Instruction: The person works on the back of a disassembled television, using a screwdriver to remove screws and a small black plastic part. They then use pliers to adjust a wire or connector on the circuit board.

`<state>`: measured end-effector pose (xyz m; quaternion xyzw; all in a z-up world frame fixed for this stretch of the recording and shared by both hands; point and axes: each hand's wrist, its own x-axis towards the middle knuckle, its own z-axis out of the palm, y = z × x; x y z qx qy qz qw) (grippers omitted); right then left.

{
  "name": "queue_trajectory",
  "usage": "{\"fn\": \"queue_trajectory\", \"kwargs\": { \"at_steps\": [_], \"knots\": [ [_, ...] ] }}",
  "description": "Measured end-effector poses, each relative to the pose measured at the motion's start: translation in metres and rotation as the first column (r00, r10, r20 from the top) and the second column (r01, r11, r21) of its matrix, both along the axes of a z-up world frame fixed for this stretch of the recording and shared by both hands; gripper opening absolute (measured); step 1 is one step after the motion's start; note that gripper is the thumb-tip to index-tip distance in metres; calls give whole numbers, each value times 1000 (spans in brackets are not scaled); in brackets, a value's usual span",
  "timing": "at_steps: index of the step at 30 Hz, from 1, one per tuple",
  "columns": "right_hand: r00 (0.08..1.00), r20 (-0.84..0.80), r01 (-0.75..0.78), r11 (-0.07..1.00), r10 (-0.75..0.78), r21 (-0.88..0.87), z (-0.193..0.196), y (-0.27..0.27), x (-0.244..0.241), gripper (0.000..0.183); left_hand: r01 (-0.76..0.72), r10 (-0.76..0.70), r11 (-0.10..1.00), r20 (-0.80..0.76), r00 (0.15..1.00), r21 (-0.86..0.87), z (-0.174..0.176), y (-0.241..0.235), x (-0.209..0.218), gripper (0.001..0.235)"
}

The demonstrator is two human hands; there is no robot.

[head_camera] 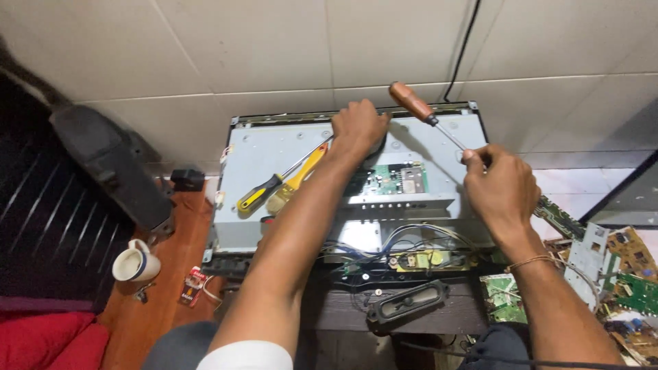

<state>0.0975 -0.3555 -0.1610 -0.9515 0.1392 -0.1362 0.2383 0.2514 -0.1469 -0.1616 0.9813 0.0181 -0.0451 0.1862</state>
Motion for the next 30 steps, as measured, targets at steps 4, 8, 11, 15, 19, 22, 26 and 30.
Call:
{"fn": "queue_trajectory", "kwargs": {
  "at_steps": [4,8,11,15,19,22,26,30],
  "knots": [
    [1000,-13,-17,997,18,76,18,5,0,27,-86,84,995,-47,995,-40,0,-1,18,44],
    [1000,23,-12,1000,11,29,12,-2,0,28,-125,123,989,-36,992,-79,8,1,21,42],
    [990,112,-88,993,80,73,20,-1,-8,26,-156,175,929,28,984,-336,13,9,20,59],
    [991,112,-88,994,80,70,23,0,-9,26,-190,203,889,-15,979,-417,19,13,17,59],
    [989,126,-89,994,80,68,22,-1,-9,26,-223,231,859,-41,972,-460,16,12,19,62],
    [999,1,38,999,-38,29,5,-17,12,27,-283,258,905,-120,959,-317,2,12,40,66],
    [998,24,55,996,-57,75,15,-28,7,25,-103,99,981,-36,994,-164,6,4,19,57],
    [990,81,104,990,-112,100,8,-41,8,21,-27,29,997,29,999,-67,-1,13,19,42]
  ]
}}
